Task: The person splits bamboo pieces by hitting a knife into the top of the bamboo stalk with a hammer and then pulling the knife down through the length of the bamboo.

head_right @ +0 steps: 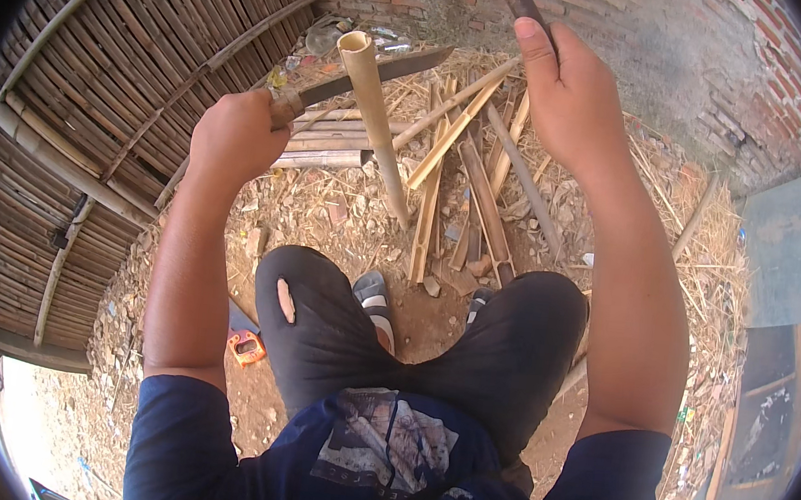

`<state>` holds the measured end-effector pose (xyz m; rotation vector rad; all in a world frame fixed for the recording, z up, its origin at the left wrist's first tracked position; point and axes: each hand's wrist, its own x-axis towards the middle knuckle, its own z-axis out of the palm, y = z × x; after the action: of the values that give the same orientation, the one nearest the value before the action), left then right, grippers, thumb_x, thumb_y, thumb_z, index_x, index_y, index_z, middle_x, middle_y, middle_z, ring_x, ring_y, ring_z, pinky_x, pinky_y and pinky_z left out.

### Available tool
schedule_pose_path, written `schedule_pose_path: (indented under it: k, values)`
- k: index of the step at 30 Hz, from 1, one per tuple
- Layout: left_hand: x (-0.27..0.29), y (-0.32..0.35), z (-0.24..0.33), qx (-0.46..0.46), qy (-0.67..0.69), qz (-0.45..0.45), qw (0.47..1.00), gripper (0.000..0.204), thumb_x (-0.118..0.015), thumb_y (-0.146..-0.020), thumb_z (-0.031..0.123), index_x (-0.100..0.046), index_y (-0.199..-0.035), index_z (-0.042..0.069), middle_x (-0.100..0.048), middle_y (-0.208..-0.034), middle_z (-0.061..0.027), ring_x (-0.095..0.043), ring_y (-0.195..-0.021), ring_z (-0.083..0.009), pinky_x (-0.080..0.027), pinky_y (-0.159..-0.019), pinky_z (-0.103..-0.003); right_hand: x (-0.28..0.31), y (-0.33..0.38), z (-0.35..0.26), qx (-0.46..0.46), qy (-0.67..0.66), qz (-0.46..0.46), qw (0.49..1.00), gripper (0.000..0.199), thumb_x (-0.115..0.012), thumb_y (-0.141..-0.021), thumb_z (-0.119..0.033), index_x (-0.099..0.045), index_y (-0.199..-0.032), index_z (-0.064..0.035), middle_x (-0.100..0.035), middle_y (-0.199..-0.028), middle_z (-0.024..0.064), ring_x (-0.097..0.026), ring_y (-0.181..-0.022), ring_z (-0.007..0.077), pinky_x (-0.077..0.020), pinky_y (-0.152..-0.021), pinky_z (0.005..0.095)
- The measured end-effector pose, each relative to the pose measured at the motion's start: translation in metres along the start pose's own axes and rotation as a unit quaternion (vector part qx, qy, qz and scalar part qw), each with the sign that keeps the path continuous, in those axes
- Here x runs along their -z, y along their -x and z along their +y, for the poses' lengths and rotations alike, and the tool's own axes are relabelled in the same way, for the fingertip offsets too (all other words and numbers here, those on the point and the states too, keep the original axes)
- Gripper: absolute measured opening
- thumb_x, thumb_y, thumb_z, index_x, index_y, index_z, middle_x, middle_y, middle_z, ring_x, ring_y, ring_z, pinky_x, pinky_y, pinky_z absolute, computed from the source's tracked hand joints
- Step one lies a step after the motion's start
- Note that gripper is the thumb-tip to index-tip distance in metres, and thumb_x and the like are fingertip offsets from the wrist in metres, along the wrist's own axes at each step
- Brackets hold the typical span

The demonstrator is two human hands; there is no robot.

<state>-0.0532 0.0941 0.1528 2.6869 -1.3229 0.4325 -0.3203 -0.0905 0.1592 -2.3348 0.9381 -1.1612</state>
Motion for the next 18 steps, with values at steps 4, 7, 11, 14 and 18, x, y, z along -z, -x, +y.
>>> schedule_pose_path:
  k: [4, 7, 11, 14, 18]
  values:
    - [0.000, -0.001, 0.004, -0.003, 0.006, 0.003, 1.000, 0.024, -0.072, -0.083, 0.021, -0.075, -0.102, 0.007, -0.076, -0.099, -0.0182, -0.073, -0.096, -0.0367, -0.059, -0.084, -0.046, -0.039, 0.022, 0.019, -0.023, 0.090, -0.088, 0.992, 0.054, -0.049, -0.106, -0.055, -0.063, -0.103, -0.0036, -0.063, -0.070, 0.0137, -0.063, -0.064, 0.0306, -0.0489, -0.063, 0.0446]
    - [-0.001, -0.001, 0.002, 0.000, -0.003, -0.014, 1.000, 0.024, -0.072, -0.083, 0.022, -0.075, -0.102, 0.007, -0.075, -0.101, -0.0189, -0.073, -0.097, -0.0368, -0.059, -0.084, -0.046, -0.047, 0.027, 0.018, -0.052, 0.123, -0.170, 0.976, 0.053, -0.050, -0.106, -0.054, -0.064, -0.102, -0.0036, -0.066, -0.071, 0.0151, -0.064, -0.064, 0.0330, -0.0492, -0.063, 0.0457]
    - [-0.002, -0.001, -0.001, -0.004, -0.017, -0.027, 0.999, 0.028, -0.074, -0.084, 0.025, -0.074, -0.104, 0.006, -0.075, -0.103, -0.0201, -0.073, -0.098, -0.0373, -0.059, -0.085, -0.046, -0.030, 0.014, 0.019, -0.038, 0.113, -0.151, 0.981, 0.056, -0.049, -0.106, -0.055, -0.065, -0.094, -0.0029, -0.064, -0.069, 0.0143, -0.064, -0.064, 0.0330, -0.0493, -0.063, 0.0456]
    - [-0.004, -0.002, -0.004, -0.001, -0.014, -0.020, 1.000, 0.029, -0.074, -0.085, 0.026, -0.074, -0.106, 0.006, -0.074, -0.103, -0.0207, -0.073, -0.099, -0.0378, -0.059, -0.085, -0.046, -0.019, 0.006, 0.016, -0.006, 0.064, -0.044, 0.997, 0.060, -0.046, -0.107, -0.057, -0.064, -0.089, -0.0019, -0.062, -0.067, 0.0138, -0.064, -0.064, 0.0303, -0.0487, -0.063, 0.0452]
    - [-0.010, -0.005, -0.005, -0.019, 0.000, 0.007, 1.000, 0.029, -0.074, -0.086, 0.025, -0.073, -0.106, 0.005, -0.074, -0.103, -0.0206, -0.072, -0.100, -0.0383, -0.058, -0.086, -0.047, -0.020, 0.009, 0.013, -0.006, 0.000, 0.025, 1.000, 0.060, -0.045, -0.108, -0.056, -0.064, -0.091, -0.0011, -0.063, -0.069, 0.0152, -0.066, -0.067, 0.0296, -0.0504, -0.065, 0.0448]
